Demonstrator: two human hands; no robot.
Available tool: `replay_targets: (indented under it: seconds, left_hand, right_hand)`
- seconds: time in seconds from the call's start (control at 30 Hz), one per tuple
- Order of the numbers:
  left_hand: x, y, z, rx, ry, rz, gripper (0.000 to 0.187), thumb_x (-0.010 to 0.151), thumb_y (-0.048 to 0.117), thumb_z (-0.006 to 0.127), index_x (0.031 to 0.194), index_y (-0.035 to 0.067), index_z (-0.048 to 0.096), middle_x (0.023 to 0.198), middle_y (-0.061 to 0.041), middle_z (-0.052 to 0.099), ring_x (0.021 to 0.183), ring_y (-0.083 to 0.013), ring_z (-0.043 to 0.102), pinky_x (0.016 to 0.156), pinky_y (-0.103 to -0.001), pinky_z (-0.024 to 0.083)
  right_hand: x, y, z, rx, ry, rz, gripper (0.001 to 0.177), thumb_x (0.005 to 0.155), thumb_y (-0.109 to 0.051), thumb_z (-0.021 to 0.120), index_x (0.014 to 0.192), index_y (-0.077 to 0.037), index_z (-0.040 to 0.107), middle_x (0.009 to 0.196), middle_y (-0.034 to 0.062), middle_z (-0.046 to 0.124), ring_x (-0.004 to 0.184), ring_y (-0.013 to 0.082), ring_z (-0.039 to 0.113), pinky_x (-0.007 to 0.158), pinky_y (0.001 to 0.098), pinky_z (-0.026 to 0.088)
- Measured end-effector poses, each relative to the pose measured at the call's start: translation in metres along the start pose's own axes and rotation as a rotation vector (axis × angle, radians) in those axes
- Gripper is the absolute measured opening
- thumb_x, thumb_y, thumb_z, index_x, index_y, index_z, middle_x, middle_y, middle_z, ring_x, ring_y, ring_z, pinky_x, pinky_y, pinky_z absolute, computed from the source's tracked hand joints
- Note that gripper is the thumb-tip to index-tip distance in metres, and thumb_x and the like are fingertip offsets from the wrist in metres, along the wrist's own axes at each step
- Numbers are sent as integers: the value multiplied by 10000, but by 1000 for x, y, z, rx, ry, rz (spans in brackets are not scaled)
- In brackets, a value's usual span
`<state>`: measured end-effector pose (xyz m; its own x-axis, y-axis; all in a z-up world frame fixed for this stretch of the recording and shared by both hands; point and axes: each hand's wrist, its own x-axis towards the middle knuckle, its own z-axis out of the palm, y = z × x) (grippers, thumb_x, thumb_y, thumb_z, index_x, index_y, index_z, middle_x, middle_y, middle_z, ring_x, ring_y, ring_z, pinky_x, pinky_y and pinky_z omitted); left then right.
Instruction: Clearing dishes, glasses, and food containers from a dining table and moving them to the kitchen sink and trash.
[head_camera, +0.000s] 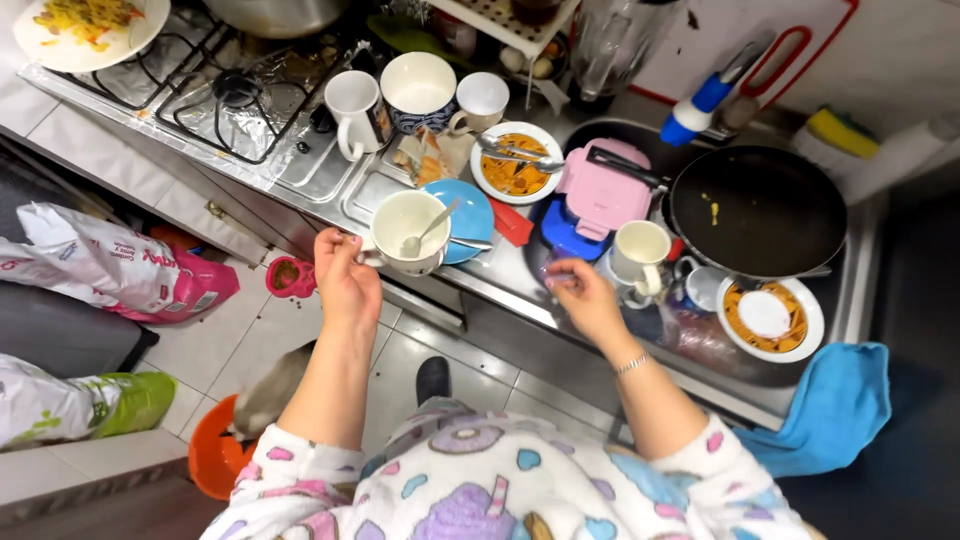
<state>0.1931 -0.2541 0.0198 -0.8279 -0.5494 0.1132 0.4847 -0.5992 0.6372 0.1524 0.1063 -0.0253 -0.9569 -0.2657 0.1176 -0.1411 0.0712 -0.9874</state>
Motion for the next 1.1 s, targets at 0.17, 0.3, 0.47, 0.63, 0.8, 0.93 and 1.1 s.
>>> replay_targets:
  seconds: [0.17,0.3,0.47,0.63,0.8,0.93,1.1]
  left_hand:
    - [44,13,-21,-31,-42,-63,242,862,-42,644,1001,123,536,925,24,556,909,-109,514,882,-269,394]
    - [75,10,-46,-20,-123,-118,261,847,-87,635,1001,103,543,900,5,570,900,-116,526,876,-260,387]
    - [106,12,-48,-37,-153,-218,248,870,-71,639,1015,106,541,916,6,576,901,-99,522,874,-250,376]
    - [121,9,-43,-69,-178,-292,267,870,-72,647,1012,126,536,923,12,581,897,-90,511,855,-245,356]
    - [126,11,-25,-73,-185,-337,275,855,-79,644,996,128,530,934,25,581,921,-86,524,892,-236,363]
    - [134,-6,-23,-44,-224,-309,269,860,-76,648,1011,118,539,907,13,568,889,-100,504,864,-261,359]
    - [134,-14,-6,-47,-268,-396,277,852,-69,661,1015,117,539,870,32,543,869,-94,473,871,-260,341]
  right_hand:
    - [61,-1,42,-247,74,69,271,878,-134,755,1118,-29,687,899,-2,733,693,68,633,624,222,516]
    - [101,17,67,-286,47,415,317,921,-258,808,988,28,688,780,51,722,628,106,655,561,268,523]
    - [116,48,63,-125,40,472,259,891,-184,816,884,58,723,751,83,724,614,114,656,547,255,518]
    - [112,16,64,-74,142,385,119,912,-120,750,927,-9,710,790,59,752,663,102,668,602,240,541]
    - [110,-50,53,-144,412,-143,88,909,26,697,977,-6,651,899,83,742,811,140,734,741,264,609]
    - [112,-123,41,-255,653,-341,109,992,37,738,963,4,639,914,111,708,805,155,697,721,284,571]
    - [122,-161,68,38,379,-292,71,932,18,689,973,-20,644,918,90,723,799,143,743,732,290,627]
